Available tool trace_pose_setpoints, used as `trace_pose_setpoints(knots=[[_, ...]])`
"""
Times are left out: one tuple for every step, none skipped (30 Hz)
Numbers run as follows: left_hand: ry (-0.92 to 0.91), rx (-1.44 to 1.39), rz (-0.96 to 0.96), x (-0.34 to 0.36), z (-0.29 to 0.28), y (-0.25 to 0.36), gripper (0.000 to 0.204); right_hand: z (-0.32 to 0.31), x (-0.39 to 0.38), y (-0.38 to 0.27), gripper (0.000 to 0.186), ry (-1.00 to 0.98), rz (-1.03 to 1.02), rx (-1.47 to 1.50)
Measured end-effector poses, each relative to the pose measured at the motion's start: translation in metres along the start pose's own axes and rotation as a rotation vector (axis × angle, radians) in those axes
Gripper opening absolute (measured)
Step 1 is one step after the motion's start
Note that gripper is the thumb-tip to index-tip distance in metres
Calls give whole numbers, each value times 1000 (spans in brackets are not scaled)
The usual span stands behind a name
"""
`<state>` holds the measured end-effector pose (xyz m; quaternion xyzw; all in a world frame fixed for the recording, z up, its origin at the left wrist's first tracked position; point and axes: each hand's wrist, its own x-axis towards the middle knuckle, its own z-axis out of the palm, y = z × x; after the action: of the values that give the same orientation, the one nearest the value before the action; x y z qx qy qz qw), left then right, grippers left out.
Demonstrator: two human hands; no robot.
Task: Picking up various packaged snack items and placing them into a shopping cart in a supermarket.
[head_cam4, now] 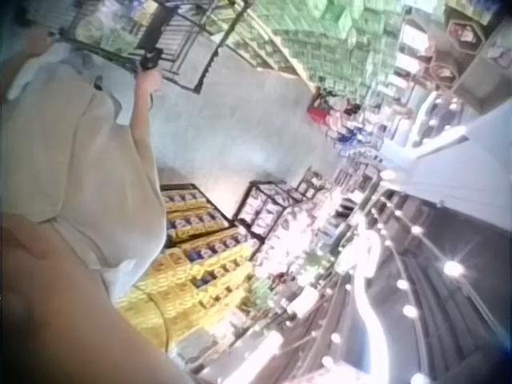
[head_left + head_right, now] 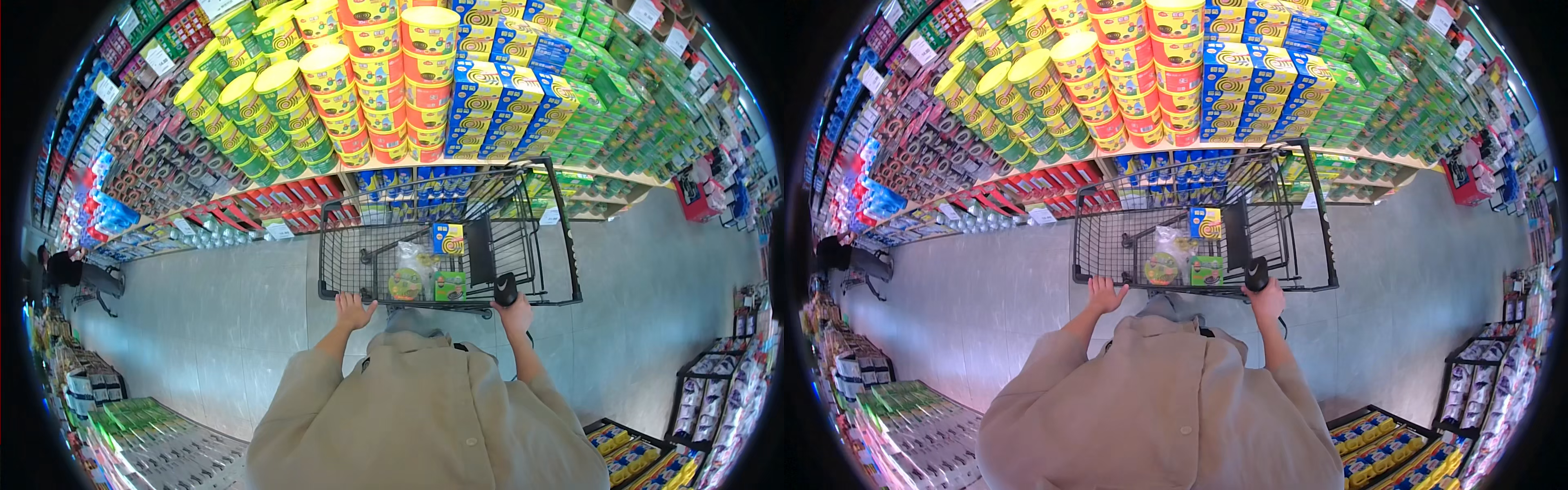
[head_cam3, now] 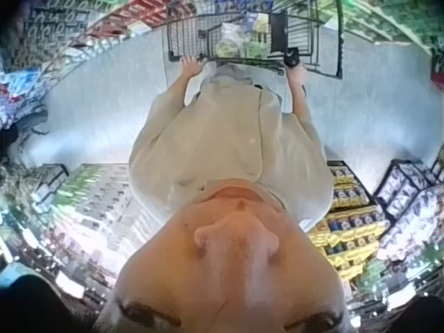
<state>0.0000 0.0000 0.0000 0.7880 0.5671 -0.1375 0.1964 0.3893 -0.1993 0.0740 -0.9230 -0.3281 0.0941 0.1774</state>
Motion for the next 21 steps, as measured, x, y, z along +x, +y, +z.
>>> trace_pose_setpoints(knots=[[29, -5, 25, 1, -2, -1, 89, 0, 0, -2, 62, 28, -25, -7], [57, -9, 49, 4, -4, -1, 87, 1, 2, -4, 62, 55, -48, -14], [17, -19, 26, -25, 18, 3, 87, -4, -19, 17, 62, 13, -50, -37], [36, 5, 40, -22, 17, 7, 86, -4, -18, 18, 63, 28, -30, -52], [53, 31, 54, -17, 14, 10, 84, -3, -15, 17, 63, 42, -8, -67], [62, 49, 58, -12, 12, 10, 84, -4, -14, 13, 65, 56, -14, -73], [48, 70, 57, -7, 12, 9, 84, -2, -11, 12, 65, 32, -11, -78], [28, 91, 56, -4, 11, 8, 84, -2, -8, 13, 67, 60, -9, -85], [-3, 103, 50, 3, -1, 12, 86, 2, -11, 18, 69, 82, 0, -97], [-40, 117, 53, -3, -8, 19, 87, -3, -17, 24, 70, 79, 4, -91], [-57, 124, 45, -15, -2, 18, 87, -9, -15, 20, 71, 92, -10, -69], [-63, 147, 35, -11, -4, 19, 88, -12, -16, 15, 70, 101, 1, -82], [-58, 168, 30, 0, -12, 26, 90, -11, -18, 19, 70, 115, -7, -69], [-55, 194, 12, 2, -4, 24, 91, -8, -14, 21, 69, 87, 13, -70], [-96, 193, 23, 6, 1, 25, 92, -6, -14, 25, 68, 60, 41, -78], [-146, 190, 22, 7, -2, 30, 93, -5, -16, 28, 68, 43, 75, -78], [-124, 191, 17, 7, -6, 33, 93, -6, -19, 30, 68, 27, 112, -77], [-153, 197, 25, 6, -9, 38, 92, -6, -20, 33, 68, 41, 102, -66], [-184, 200, 27, 3, -10, 39, 92, -5, -22, 35, 68, 44, 99, -80], [-166, 195, 19, 1, -12, 40, 92, -4, -23, 37, 67, 47, 97, -95], [-193, 203, 17, 2, -14, 43, 91, -5, -23, 38, 67, 58, 85, -88]])
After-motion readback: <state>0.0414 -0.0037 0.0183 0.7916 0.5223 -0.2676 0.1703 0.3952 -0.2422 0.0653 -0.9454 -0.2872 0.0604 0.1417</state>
